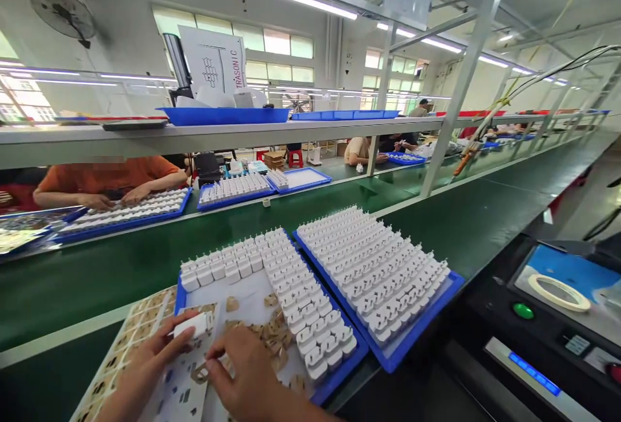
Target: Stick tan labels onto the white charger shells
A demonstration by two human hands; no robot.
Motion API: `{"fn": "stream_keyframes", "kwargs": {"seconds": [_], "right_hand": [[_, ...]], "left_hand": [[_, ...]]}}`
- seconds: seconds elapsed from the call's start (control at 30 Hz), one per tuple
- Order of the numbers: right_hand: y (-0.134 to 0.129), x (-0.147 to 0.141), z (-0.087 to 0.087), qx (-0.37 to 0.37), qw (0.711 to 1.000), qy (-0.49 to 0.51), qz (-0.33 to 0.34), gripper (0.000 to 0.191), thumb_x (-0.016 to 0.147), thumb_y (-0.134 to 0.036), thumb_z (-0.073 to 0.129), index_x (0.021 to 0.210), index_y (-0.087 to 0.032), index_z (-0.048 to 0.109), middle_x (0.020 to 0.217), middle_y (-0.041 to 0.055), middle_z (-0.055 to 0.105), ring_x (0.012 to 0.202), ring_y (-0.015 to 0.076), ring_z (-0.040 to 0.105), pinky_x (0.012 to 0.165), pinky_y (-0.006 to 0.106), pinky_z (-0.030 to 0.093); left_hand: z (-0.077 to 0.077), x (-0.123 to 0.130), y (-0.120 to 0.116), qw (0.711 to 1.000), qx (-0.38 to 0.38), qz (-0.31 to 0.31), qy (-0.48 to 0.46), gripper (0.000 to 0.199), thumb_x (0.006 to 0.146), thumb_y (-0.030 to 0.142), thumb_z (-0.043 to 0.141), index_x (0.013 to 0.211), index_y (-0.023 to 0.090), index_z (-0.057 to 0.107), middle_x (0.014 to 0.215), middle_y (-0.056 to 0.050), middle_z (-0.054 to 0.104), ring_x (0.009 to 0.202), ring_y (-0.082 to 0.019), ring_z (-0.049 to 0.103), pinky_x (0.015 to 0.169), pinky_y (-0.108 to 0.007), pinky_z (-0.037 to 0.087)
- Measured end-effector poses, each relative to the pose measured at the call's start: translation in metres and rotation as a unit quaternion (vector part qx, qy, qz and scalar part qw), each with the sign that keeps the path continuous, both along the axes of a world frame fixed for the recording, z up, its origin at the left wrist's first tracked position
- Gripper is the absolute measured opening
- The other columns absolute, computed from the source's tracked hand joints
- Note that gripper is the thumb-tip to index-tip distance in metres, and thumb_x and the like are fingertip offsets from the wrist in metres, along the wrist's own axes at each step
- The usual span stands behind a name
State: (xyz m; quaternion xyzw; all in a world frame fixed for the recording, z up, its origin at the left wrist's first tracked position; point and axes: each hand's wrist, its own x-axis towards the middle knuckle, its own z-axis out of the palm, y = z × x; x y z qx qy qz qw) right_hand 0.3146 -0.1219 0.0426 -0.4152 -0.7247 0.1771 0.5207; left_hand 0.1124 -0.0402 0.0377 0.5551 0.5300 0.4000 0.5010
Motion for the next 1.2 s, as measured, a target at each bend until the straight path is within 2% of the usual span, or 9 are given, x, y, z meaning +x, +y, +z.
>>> {"fn": "stream_keyframes", "kwargs": {"seconds": [0.1, 0.2, 0.37, 0.5, 0.73, 0.87, 1.0, 1.1, 1.2], "right_hand": [[0.003, -0.001, -0.005, 0.014, 1.000, -0.014, 0.009, 0.010, 0.086, -0.023, 0.057, 0.093, -0.022, 0.064, 0.087, 0.0022, 0.069, 0.082, 0.0161, 0.064, 0.078, 0.026, 0.048], [0.005, -0.001, -0.009, 0.020, 0.999, -0.025, 0.003, 0.012, 0.087, -0.022, 0.056, 0.096, -0.022, 0.064, 0.088, 0.0024, 0.070, 0.082, 0.0159, 0.065, 0.077, 0.025, 0.049], [0.006, -0.002, -0.014, 0.025, 0.999, -0.046, 0.001, 0.013, 0.088, -0.023, 0.054, 0.097, -0.024, 0.063, 0.086, 0.0013, 0.070, 0.082, 0.0163, 0.065, 0.077, 0.026, 0.051], [0.005, -0.002, -0.010, 0.020, 0.998, -0.055, 0.006, 0.013, 0.085, -0.021, 0.056, 0.095, -0.025, 0.061, 0.085, 0.0004, 0.069, 0.080, 0.0176, 0.066, 0.075, 0.028, 0.052], [0.006, 0.001, -0.005, 0.008, 0.998, -0.063, 0.028, 0.012, 0.086, -0.018, 0.053, 0.091, -0.025, 0.062, 0.080, 0.0022, 0.067, 0.076, 0.0183, 0.065, 0.067, 0.027, 0.051], [0.007, 0.002, -0.007, 0.014, 0.996, -0.078, 0.037, 0.013, 0.086, -0.016, 0.053, 0.092, -0.024, 0.062, 0.081, 0.0027, 0.067, 0.073, 0.0175, 0.065, 0.066, 0.026, 0.051], [0.007, 0.002, -0.012, 0.012, 0.996, -0.075, 0.050, 0.013, 0.087, -0.016, 0.054, 0.093, -0.025, 0.062, 0.082, 0.0024, 0.068, 0.074, 0.0171, 0.065, 0.067, 0.026, 0.052], [0.009, 0.001, -0.019, 0.001, 0.999, -0.021, 0.026, 0.012, 0.088, -0.023, 0.055, 0.097, -0.025, 0.063, 0.083, 0.0025, 0.069, 0.072, 0.0177, 0.066, 0.067, 0.027, 0.054], [0.014, 0.001, -0.027, -0.041, 0.997, 0.061, -0.034, 0.018, 0.091, -0.035, 0.056, 0.103, -0.025, 0.065, 0.083, 0.0037, 0.071, 0.069, 0.0179, 0.067, 0.064, 0.027, 0.055]], "left_hand": [[-0.001, -0.002, 0.002, 0.997, 0.005, -0.035, 0.070, 0.071, 0.065, 0.071, 0.070, 0.116, 0.022, 0.068, 0.113, -0.006, 0.073, 0.083, -0.025, 0.070, 0.079, -0.032, 0.060], [-0.009, -0.002, 0.004, 0.995, 0.022, -0.031, 0.096, 0.073, 0.066, 0.073, 0.067, 0.119, 0.023, 0.067, 0.118, -0.007, 0.072, 0.097, -0.030, 0.070, 0.088, -0.037, 0.058], [-0.031, 0.000, 0.009, 0.964, 0.174, -0.012, 0.203, 0.057, 0.069, 0.062, 0.069, 0.113, 0.025, 0.072, 0.124, -0.009, 0.069, 0.119, -0.036, 0.061, 0.108, -0.051, 0.045], [-0.039, 0.003, 0.009, 0.951, 0.243, 0.008, 0.192, 0.043, 0.070, 0.051, 0.072, 0.107, 0.030, 0.074, 0.119, -0.008, 0.070, 0.118, -0.039, 0.060, 0.108, -0.055, 0.043], [-0.028, 0.013, 0.002, 0.969, 0.197, 0.013, 0.147, 0.033, 0.069, 0.040, 0.075, 0.099, 0.025, 0.074, 0.112, -0.012, 0.071, 0.111, -0.039, 0.064, 0.102, -0.054, 0.047], [-0.025, 0.010, 0.004, 0.969, 0.201, 0.009, 0.143, 0.043, 0.072, 0.046, 0.074, 0.110, 0.027, 0.072, 0.125, -0.011, 0.067, 0.120, -0.036, 0.060, 0.108, -0.051, 0.043], [-0.012, 0.002, 0.004, 0.973, 0.186, -0.021, 0.137, 0.045, 0.077, 0.053, 0.069, 0.113, 0.026, 0.071, 0.121, -0.011, 0.069, 0.116, -0.034, 0.062, 0.105, -0.046, 0.045], [0.004, 0.002, -0.001, 0.972, 0.185, -0.043, 0.136, 0.040, 0.084, 0.058, 0.060, 0.102, 0.025, 0.073, 0.111, -0.011, 0.071, 0.110, -0.032, 0.063, 0.100, -0.043, 0.047], [0.015, 0.008, -0.011, 0.965, 0.212, -0.117, 0.097, 0.046, 0.088, 0.063, 0.052, 0.094, 0.023, 0.072, 0.102, -0.010, 0.071, 0.103, -0.029, 0.064, 0.096, -0.039, 0.048]]}}
